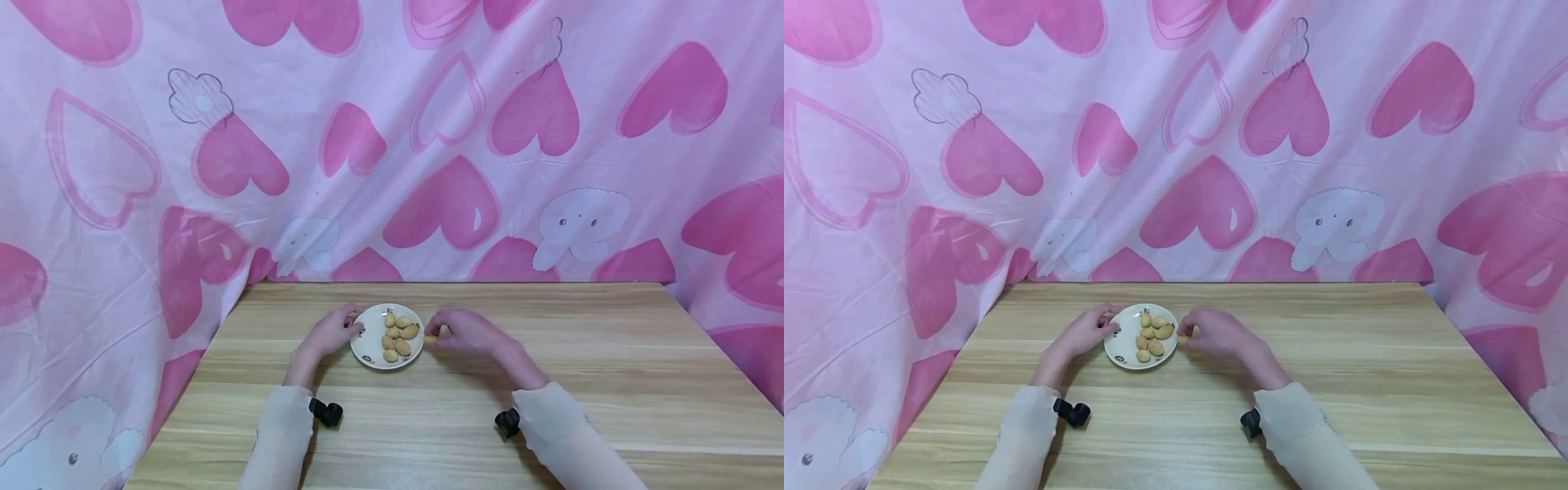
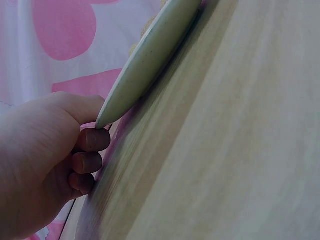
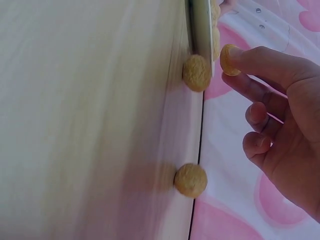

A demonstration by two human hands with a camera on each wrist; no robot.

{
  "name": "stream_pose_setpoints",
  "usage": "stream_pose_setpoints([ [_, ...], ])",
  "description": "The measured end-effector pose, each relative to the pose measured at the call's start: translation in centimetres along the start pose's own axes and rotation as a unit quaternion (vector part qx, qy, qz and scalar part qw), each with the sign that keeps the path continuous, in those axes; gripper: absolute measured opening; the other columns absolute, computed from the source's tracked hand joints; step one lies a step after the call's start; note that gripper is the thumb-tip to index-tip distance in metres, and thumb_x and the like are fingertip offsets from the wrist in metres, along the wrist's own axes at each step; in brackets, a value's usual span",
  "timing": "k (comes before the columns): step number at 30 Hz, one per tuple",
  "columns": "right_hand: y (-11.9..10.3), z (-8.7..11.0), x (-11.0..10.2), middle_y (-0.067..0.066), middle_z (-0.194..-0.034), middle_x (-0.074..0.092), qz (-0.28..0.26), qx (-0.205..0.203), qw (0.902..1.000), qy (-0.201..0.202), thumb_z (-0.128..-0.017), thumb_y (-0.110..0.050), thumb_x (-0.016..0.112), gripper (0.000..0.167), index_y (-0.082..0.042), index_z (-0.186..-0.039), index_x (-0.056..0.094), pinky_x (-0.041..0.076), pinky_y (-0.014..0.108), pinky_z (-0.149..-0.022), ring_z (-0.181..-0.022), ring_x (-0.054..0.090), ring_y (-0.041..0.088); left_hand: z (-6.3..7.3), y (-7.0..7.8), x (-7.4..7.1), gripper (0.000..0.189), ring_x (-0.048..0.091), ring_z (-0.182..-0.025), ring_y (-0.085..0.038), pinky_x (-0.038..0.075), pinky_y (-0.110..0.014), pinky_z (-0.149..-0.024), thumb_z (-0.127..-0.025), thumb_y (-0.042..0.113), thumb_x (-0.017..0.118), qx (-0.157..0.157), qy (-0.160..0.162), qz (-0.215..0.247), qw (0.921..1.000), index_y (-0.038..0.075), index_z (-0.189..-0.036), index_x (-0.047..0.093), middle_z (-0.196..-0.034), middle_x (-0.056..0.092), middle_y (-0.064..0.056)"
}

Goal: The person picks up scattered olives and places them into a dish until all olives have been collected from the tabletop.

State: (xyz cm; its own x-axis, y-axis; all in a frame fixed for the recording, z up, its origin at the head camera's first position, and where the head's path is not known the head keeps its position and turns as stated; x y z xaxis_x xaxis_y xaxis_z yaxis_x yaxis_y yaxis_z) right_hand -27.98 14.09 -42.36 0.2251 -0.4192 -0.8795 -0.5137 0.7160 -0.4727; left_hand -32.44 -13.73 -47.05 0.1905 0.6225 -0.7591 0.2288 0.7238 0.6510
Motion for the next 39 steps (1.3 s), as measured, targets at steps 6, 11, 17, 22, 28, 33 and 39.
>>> stream_pose_setpoints([
  [6,-1.1,-0.7,0.2,-0.008,-0.1,0.069,0.001,-0.027,0.9996,0.005,-0.088,-0.02,0.074,0.016,-0.019,-0.104,0.076,0.051,0.035,-0.085,-0.093,0.064,0.017,0.1,-0.1,0.0,0.035,0.054,-0.075,-0.014,0.044,-0.033,-0.074,-0.097,0.023,0.063,0.002,0.003,-0.003,1.0,0.015,-0.131,0.06,-0.08,0.062,0.001],
  [11,-1.9,-1.3,0.5,-0.008,-0.099,0.069,0.007,-0.048,0.9988,0.005,-0.088,-0.023,0.075,0.015,-0.02,-0.102,0.076,0.051,0.034,-0.084,-0.093,0.065,0.016,0.1,-0.3,0.0,0.034,0.054,-0.076,-0.014,0.044,-0.033,-0.076,-0.097,0.023,0.063,-0.001,0.003,-0.003,1.0,0.016,-0.131,0.061,-0.08,0.062,0.002],
  [17,-2.4,-1.9,1.0,-0.008,-0.1,0.07,0.004,-0.055,0.9985,0.004,-0.088,-0.026,0.075,0.016,-0.02,-0.103,0.076,0.05,0.031,-0.082,-0.091,0.065,0.017,0.1,-0.4,0.0,0.035,0.048,-0.065,-0.012,0.039,-0.031,-0.066,-0.096,0.023,0.063,0.011,0.002,-0.004,0.9999,0.013,-0.13,0.061,-0.071,0.056,0.002],
  [22,-2.9,-2.2,1.3,-0.006,-0.101,0.069,-0.001,-0.056,0.9984,0.003,-0.088,-0.021,0.073,0.016,-0.017,-0.103,0.076,0.05,0.032,-0.082,-0.091,0.064,0.018,0.0,-0.4,-0.1,0.036,0.048,-0.064,-0.013,0.039,-0.03,-0.065,-0.096,0.024,0.064,0.013,0.003,-0.003,0.9999,0.014,-0.13,0.061,-0.07,0.055,0.002],
  [28,-3.4,-2.8,1.7,-0.007,-0.1,0.068,0.009,-0.055,0.9984,0.004,-0.088,-0.023,0.074,0.015,-0.02,-0.102,0.076,0.05,0.031,-0.083,-0.09,0.061,0.012,0.1,-0.4,0.0,0.037,0.05,-0.065,-0.013,0.04,-0.03,-0.067,-0.096,0.024,0.064,0.01,0.003,-0.006,0.9999,0.015,-0.131,0.06,-0.071,0.057,0.002],
  [33,-3.9,-3.5,2.0,-0.008,-0.1,0.069,0.011,-0.062,0.998,0.0,-0.087,-0.024,0.075,0.015,-0.02,-0.102,0.076,0.051,0.031,-0.085,-0.092,0.062,0.009,0.0,-0.4,0.0,0.036,0.052,-0.07,-0.012,0.042,-0.031,-0.07,-0.096,0.025,0.064,0.007,0.0,-0.006,1.0,0.016,-0.132,0.06,-0.076,0.06,0.002],
  [39,-4.5,-4.2,2.3,-0.009,-0.098,0.069,0.008,-0.058,0.9983,0.003,-0.086,-0.023,0.075,0.018,-0.02,-0.104,0.076,0.05,0.03,-0.084,-0.092,0.063,0.009,-0.1,-0.2,-0.1,0.036,0.055,-0.076,-0.013,0.044,-0.032,-0.075,-0.096,0.026,0.063,0.002,-0.001,-0.006,1.0,0.018,-0.132,0.06,-0.082,0.063,0.001],
])
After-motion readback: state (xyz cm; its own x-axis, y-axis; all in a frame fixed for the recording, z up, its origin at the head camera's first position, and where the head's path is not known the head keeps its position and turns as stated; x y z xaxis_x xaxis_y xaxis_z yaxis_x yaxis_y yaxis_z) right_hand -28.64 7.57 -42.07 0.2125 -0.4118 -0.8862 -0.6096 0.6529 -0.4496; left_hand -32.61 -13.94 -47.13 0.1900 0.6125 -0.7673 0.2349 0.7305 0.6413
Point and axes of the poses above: each hand's wrist, its own z-axis away from the middle knuckle, its own x-axis out of the palm, y = z × x, the point moved 4 cm from there along -z, towards the middle knuckle
